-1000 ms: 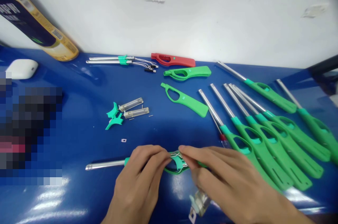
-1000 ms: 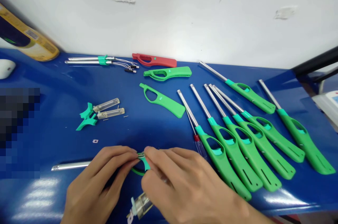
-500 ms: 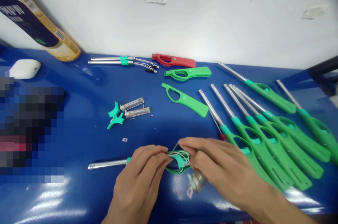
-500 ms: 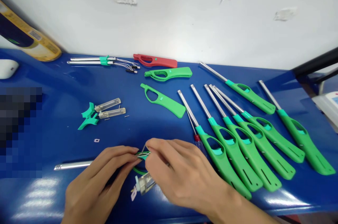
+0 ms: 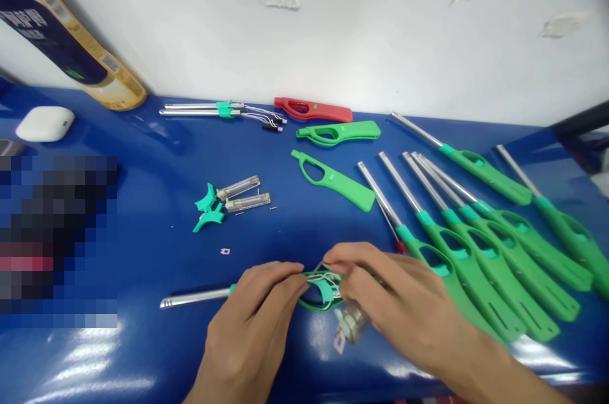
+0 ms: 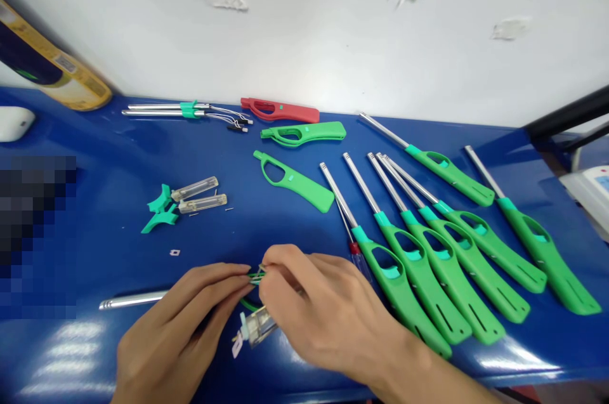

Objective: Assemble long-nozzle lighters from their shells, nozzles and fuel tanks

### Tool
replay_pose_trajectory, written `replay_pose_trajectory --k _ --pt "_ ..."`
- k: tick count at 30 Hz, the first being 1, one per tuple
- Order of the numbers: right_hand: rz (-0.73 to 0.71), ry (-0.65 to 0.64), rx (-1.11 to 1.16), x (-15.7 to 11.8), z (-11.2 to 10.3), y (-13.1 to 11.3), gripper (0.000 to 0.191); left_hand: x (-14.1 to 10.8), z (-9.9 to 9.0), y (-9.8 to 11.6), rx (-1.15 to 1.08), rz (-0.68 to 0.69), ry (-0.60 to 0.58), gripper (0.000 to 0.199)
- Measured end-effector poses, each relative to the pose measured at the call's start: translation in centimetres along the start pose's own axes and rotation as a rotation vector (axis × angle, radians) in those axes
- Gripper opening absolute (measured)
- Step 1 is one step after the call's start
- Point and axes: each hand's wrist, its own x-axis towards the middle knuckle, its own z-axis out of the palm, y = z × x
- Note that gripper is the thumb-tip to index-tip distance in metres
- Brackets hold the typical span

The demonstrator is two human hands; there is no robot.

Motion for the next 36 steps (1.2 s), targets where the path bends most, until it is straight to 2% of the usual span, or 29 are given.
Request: replay_pose_trajectory --k 7,14,19,23,27,31,36 --pt "0.095 -0.005 0.028 0.0 0.4 -0.2 0.037 -0.2 -0.2 -0.1 0.008 -0.005 -0.018 0.026" --pt "0.041 -0.006 0.074 0.6 0.0 0.0 0.036 -0.5 0.0 -0.4 -0.054 -0.029 -0.034 0.028" --pt "0.126 -0.008 0.148 1.0 -0.1 -0.5 0.036 -0.8 0.0 -0.5 -0.067 -0.038 -0.069 0.032" --pt "0.168 -0.019 0.239 1.3 -0.3 -0.8 0.033 -0.6 0.0 -0.4 0.006 0.003 -0.061 0.034" --pt "0.190 -0.045 0.260 0.5 -0.4 -0.5 0.032 -0.3 0.2 -0.1 0.057 -0.021 -0.081 0.034" --pt "0.181 -0.061 0.252 -0.6 -0.4 0.1 0.029 -0.5 0.2 -0.1 0.059 -0.029 -0.046 0.039" --pt "0.189 -0.062 0.233 -0.6 -0.5 0.2 0.031 -0.7 0.4 -0.3 0.053 -0.003 -0.056 0.037"
